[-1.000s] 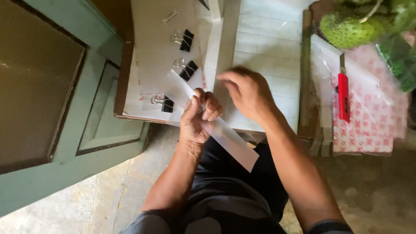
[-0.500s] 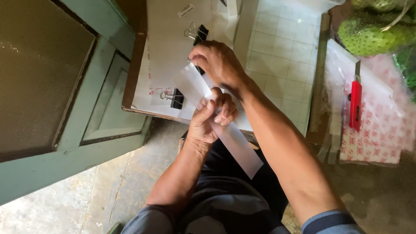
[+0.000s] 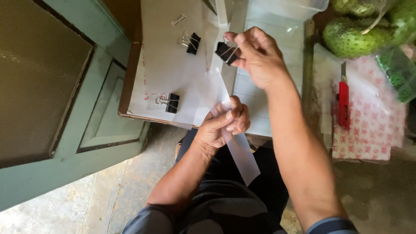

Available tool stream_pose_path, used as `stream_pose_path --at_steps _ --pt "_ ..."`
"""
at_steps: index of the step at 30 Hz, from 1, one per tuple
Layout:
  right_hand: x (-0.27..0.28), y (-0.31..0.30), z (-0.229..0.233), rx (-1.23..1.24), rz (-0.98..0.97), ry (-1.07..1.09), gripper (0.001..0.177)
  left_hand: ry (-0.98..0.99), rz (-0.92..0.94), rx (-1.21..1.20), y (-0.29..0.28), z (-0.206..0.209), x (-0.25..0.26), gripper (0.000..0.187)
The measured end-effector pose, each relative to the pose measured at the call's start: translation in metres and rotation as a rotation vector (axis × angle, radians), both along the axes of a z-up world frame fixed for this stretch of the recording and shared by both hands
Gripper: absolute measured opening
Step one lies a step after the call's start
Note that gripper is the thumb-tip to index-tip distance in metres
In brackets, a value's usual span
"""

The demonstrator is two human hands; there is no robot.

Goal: Cutting plastic sheets using a ruler and a utility knife

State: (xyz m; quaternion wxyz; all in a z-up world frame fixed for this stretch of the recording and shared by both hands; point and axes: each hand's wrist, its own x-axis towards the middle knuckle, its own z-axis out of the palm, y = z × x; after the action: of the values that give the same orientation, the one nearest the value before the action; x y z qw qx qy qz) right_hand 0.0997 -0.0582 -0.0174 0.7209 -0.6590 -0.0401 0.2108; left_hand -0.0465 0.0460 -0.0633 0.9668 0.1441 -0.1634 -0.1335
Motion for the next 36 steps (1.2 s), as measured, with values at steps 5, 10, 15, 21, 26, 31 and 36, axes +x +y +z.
stream_pose_path --at_steps 5,10,15,21,26,31,36 --pt "0.007 -0.034 -0.001 0.32 0.103 -0.017 0.011 0.012 -0.052 0.001 -0.015 -0.005 0.0 0.02" --pt "0.0 -0.051 0.017 0.28 0.061 0.027 0.035 0.017 -0.09 0.024 -0.025 -0.006 0.0 0.019" --pt "-0.004 -0.062 0.027 0.307 0.071 0.075 0.059 0.011 -0.097 0.06 -0.034 -0.003 0.002 0.021" --pt "-0.013 -0.075 0.027 0.29 0.049 -0.025 0.041 -0.001 -0.133 0.068 -0.041 -0.002 0.002 0.02" --pt "-0.017 -0.074 0.027 0.284 -0.009 -0.094 0.032 0.003 -0.149 0.078 -0.046 -0.002 0.001 0.021" --pt "-0.02 -0.074 0.028 0.242 -0.096 -0.123 0.025 -0.003 -0.163 0.068 -0.05 0.0 0.0 0.017" --pt "-0.021 -0.076 0.026 0.205 -0.054 -0.196 0.02 -0.029 -0.156 0.084 -0.052 0.002 0.0 0.021"
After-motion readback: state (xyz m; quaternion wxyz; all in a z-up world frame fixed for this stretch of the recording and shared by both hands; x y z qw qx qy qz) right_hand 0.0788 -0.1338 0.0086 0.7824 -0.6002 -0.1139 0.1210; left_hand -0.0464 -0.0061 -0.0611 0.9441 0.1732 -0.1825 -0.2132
